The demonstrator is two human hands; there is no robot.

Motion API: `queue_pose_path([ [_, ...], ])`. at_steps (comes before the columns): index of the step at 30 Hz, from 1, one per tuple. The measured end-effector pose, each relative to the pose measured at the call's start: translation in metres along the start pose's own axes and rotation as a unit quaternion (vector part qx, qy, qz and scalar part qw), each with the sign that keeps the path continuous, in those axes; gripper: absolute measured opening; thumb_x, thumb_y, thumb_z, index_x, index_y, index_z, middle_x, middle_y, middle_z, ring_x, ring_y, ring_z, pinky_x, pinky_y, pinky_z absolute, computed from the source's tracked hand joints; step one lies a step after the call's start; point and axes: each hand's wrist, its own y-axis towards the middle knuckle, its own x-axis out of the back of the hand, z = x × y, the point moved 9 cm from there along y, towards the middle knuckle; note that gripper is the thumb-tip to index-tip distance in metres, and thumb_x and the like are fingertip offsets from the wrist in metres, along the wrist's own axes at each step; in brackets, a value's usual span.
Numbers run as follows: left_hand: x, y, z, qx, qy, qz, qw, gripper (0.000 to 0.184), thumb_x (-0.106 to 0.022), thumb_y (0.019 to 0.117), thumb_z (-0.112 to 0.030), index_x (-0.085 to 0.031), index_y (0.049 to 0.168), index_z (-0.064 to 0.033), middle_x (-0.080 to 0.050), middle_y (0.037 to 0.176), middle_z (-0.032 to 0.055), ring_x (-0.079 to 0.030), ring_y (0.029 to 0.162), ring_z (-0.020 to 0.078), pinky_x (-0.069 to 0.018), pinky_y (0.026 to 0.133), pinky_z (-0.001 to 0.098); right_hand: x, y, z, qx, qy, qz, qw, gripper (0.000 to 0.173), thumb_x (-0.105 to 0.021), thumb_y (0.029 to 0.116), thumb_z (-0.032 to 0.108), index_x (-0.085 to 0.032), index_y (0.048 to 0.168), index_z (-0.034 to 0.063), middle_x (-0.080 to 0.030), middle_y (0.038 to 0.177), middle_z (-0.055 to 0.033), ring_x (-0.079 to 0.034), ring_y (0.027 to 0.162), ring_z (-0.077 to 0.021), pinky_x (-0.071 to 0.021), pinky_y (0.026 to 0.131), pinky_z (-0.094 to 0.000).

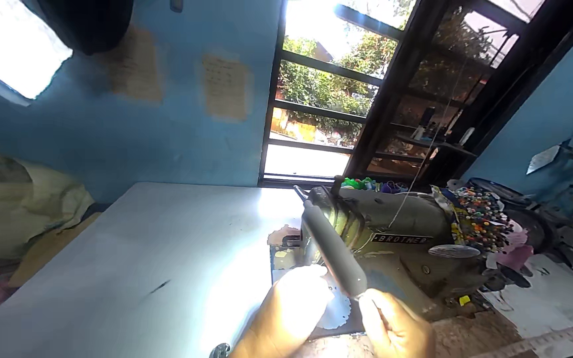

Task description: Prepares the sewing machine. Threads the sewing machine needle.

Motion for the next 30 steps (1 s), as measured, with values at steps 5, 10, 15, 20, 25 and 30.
queue_pose_path([
  [5, 0.012, -0.002, 0.007, 0.034, 0.074, -0.025, 0.996, 0.017, -0.066, 0.0899, -0.022, -0.075, 0.085, -0.0090, -0.074, 0.083, 0.0015, -0.069, 0.078, 0.0035, -0.0572, 0.075, 0.0205, -0.031, -0.026, -0.035, -0.182, 0.161, 0.038, 0.969, 0.015, -0.062, 0.0901, 0.009, -0.073, 0.088, -0.0009, -0.065, 0.068, -0.0027, -0.056, 0.059, 0.0012, -0.0486, 0.058, -0.0156],
  [10, 0.023, -0.003, 0.020, 0.125, 0.097, -0.058, 0.986, 0.012, -0.071, 0.0839, -0.017, -0.074, 0.084, -0.0048, -0.072, 0.078, -0.0005, -0.065, 0.071, -0.0001, -0.0552, 0.069, 0.0178, -0.060, -0.030, -0.060, -0.435, 0.400, 0.054, 0.805, 0.015, -0.047, 0.1015, 0.007, -0.061, 0.097, 0.0044, -0.059, 0.067, 0.0057, -0.053, 0.051, 0.0010, -0.0450, 0.048, -0.0144],
  [15, 0.020, -0.001, 0.014, 0.113, 0.163, -0.050, 0.979, 0.020, -0.067, 0.0888, -0.019, -0.075, 0.088, -0.0002, -0.073, 0.080, 0.0077, -0.070, 0.074, 0.0104, -0.0583, 0.072, 0.0273, -0.108, -0.062, -0.043, -0.626, 0.555, 0.042, 0.546, 0.025, -0.039, 0.1122, 0.022, -0.056, 0.107, 0.0053, -0.056, 0.066, 0.0001, -0.053, 0.047, -0.0069, -0.0460, 0.043, -0.0206],
  [20, 0.017, -0.005, 0.012, 0.107, 0.139, -0.050, 0.983, 0.023, -0.071, 0.0883, -0.023, -0.075, 0.089, -0.0004, -0.075, 0.087, 0.0093, -0.072, 0.084, 0.0123, -0.0594, 0.080, 0.0301, -0.109, -0.056, -0.025, -0.565, 0.529, 0.119, 0.621, 0.025, -0.047, 0.1079, 0.011, -0.067, 0.098, 0.0012, -0.065, 0.072, 0.0018, -0.058, 0.053, -0.0031, -0.0493, 0.049, -0.0171],
  [25, 0.015, -0.005, 0.007, 0.035, 0.032, -0.048, 0.998, 0.024, -0.069, 0.0909, -0.018, -0.072, 0.096, 0.0053, -0.074, 0.103, 0.0155, -0.068, 0.100, 0.0036, -0.0535, 0.093, 0.0181, -0.097, -0.036, -0.020, -0.403, 0.532, 0.210, 0.714, 0.029, -0.048, 0.0962, 0.004, -0.066, 0.075, 0.0117, -0.063, 0.065, 0.0099, -0.055, 0.054, 0.0040, -0.0447, 0.051, -0.0137],
  [30, 0.010, -0.004, 0.005, 0.024, 0.009, -0.007, 1.000, 0.021, -0.064, 0.0958, -0.018, -0.069, 0.094, 0.0025, -0.075, 0.105, 0.0139, -0.068, 0.093, 0.0018, -0.0540, 0.087, 0.0180, -0.088, -0.048, -0.032, -0.419, 0.476, 0.195, 0.748, 0.028, -0.046, 0.1004, 0.006, -0.068, 0.083, 0.0053, -0.061, 0.067, 0.0081, -0.053, 0.054, 0.0032, -0.0453, 0.052, -0.0147],
])
